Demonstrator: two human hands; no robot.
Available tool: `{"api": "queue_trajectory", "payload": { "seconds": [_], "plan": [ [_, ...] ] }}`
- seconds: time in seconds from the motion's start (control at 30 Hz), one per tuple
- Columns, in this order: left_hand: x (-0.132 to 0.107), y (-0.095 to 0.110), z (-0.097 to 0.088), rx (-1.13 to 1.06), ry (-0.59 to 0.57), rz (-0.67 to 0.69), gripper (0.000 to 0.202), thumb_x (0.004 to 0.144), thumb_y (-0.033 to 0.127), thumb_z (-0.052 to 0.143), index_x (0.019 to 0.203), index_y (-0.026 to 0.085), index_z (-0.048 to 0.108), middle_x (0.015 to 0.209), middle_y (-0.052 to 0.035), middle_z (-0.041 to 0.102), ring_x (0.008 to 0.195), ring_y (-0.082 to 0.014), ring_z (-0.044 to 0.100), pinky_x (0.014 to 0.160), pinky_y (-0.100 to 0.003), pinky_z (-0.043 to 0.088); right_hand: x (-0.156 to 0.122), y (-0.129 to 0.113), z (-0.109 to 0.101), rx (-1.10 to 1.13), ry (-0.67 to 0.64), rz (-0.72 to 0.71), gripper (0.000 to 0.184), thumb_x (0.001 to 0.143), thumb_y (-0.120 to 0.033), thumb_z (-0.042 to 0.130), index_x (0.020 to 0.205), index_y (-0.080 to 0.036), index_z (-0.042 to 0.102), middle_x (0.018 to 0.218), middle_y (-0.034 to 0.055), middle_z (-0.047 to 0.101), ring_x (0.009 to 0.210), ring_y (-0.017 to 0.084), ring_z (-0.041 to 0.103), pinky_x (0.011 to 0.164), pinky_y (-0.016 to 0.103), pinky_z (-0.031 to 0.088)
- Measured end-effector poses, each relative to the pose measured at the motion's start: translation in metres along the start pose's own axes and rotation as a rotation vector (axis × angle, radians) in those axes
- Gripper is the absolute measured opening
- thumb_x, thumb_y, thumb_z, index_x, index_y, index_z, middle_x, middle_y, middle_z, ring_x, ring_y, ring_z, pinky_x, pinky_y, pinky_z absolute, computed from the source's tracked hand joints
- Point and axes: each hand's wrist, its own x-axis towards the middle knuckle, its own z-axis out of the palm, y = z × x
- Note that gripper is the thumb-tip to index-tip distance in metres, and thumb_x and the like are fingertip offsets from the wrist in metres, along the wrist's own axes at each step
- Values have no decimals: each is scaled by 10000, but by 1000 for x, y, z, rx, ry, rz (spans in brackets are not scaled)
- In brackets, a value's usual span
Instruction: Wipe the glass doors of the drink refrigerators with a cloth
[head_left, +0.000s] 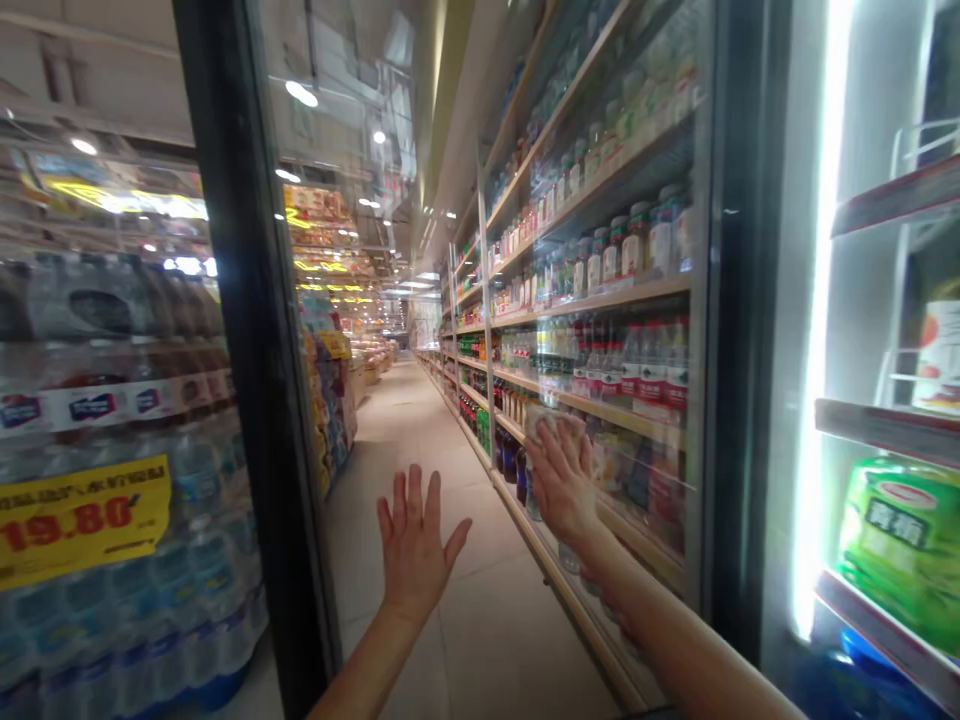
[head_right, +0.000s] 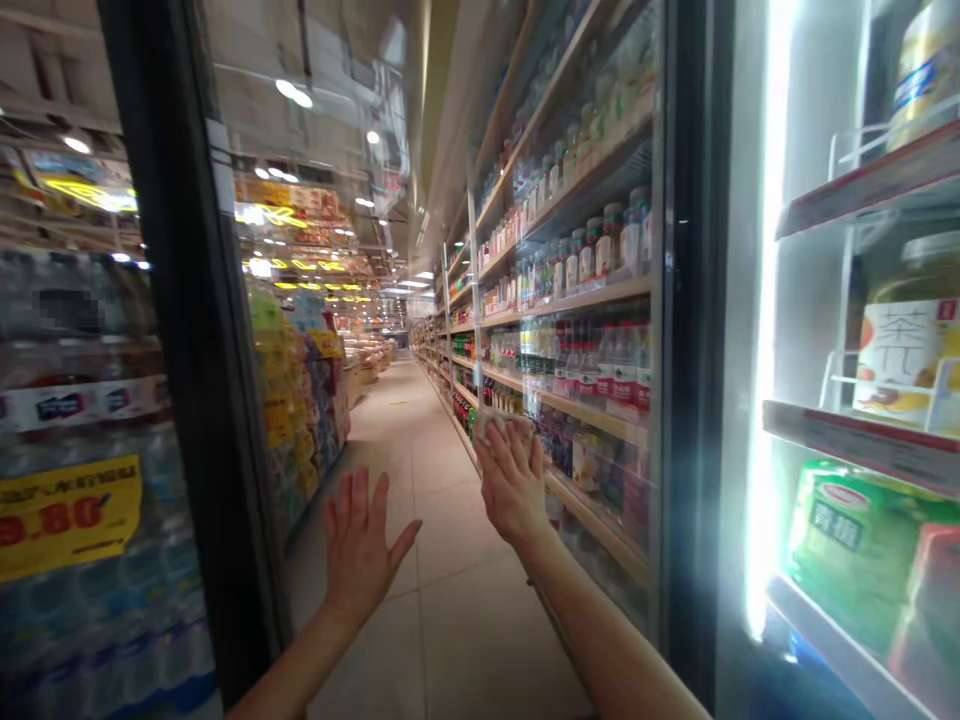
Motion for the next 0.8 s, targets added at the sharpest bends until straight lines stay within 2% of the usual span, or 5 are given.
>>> {"api": "queue_trajectory", "payload": {
  "seconds": [0.1,0.27,0.47,0.57,0.8],
  "plan": [
    [0,0,0,-6,12,9,718,847,448,476,1423,129,189,1462,-199,245,1380,-317,130,1070,-542,191,-4,27,-7,-30,27,20,540,860,-199,409,1388,-276,322,1390,64,439,1353,216,265,1104,503,133],
    [-1,1,1,-4,4,6,717,844,452,483,1421,137,198,1459,-192,260,1380,-317,131,1071,-544,193,-1,77,-13,-126,259,482,511,894,-262,371,1399,-200,318,1448,148,322,1346,302,264,1040,584,213],
    [1,1,-1,-12,31,19,720,845,430,489,1420,113,193,1458,-211,245,1380,-321,124,1069,-553,187,5,3,-2,10,11,14,478,861,-202,399,1335,-251,416,1355,73,477,1360,224,247,1105,496,144],
    [1,1,-1,-4,33,29,720,842,424,498,1418,112,200,1456,-213,248,1378,-327,128,1065,-557,196,2,11,-4,7,11,-49,466,851,-210,419,1313,-269,440,1338,61,496,1349,217,275,1108,493,141],
    [-1,3,-2,-30,11,5,742,823,400,540,1421,129,195,1447,-207,278,1378,-326,133,1063,-562,203,24,66,-9,-102,275,498,498,888,-275,339,1379,-195,358,1437,153,340,1352,303,251,1029,584,233]
  ]
}}
